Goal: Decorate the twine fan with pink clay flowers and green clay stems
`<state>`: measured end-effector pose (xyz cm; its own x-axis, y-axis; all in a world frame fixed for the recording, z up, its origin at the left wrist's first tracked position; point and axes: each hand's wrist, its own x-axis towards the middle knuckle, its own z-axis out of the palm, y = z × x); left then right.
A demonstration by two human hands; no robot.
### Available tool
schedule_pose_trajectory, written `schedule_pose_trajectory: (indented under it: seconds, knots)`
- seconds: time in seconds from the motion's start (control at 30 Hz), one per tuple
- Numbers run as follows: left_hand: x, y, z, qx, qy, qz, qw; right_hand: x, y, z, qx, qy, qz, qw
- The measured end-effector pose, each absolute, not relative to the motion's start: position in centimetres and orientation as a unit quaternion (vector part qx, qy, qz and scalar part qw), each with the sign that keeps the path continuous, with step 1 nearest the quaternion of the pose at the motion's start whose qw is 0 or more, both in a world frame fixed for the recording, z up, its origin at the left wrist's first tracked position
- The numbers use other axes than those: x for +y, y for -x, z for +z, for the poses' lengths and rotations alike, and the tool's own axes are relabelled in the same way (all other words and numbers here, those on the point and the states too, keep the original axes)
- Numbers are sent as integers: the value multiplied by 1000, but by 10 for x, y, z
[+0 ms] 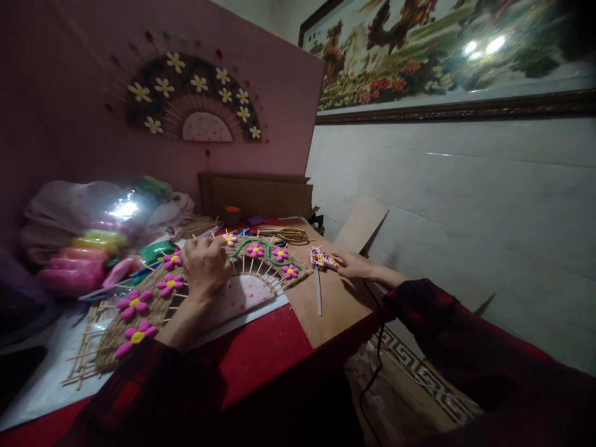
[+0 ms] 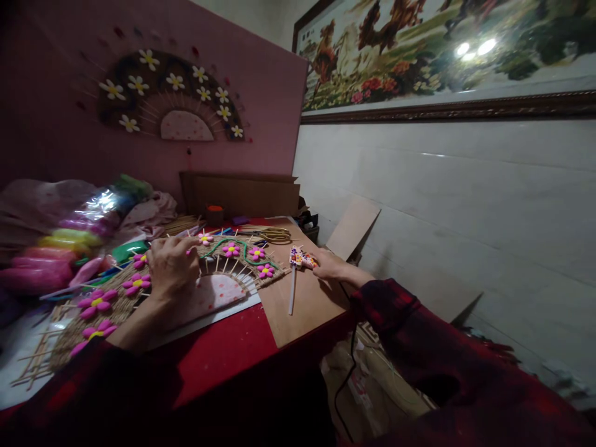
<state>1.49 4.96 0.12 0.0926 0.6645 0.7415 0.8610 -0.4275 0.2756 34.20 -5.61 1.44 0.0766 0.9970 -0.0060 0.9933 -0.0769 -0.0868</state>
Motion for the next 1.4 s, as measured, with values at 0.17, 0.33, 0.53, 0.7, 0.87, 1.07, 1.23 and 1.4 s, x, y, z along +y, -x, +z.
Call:
schedule_pose_trajectory:
  seconds: [0.17, 0.33, 0.53, 0.7, 0.87, 1.07, 1.23, 1.4]
  knots:
    - [55, -8, 2, -546, 691, -463, 104, -47, -335, -8, -666, 743, 5, 62]
    - [56, -4, 3, -552, 676, -478, 99, -41, -327, -12, -636, 764, -2, 108]
    - [55, -5, 5, -550, 672, -488, 83, -46, -337, -2, -590, 787, 11, 182]
    - [52, -7, 9, -529, 679, -496, 114, -55, -342, 27, -566, 766, 74, 295]
    - [16, -22, 13, -365, 794, -431, 225, -53, -304, 61, -550, 610, 327, 467]
    - [-23, -39, -4, -189, 887, -355, 229, -21, -239, 73, -642, 573, 377, 343]
    - [-16, -37, -17, -207, 886, -364, 200, 11, -208, 71, -710, 575, 333, 234]
    - [-15, -36, -18, -219, 884, -371, 178, 25, -195, 68, -753, 560, 292, 183]
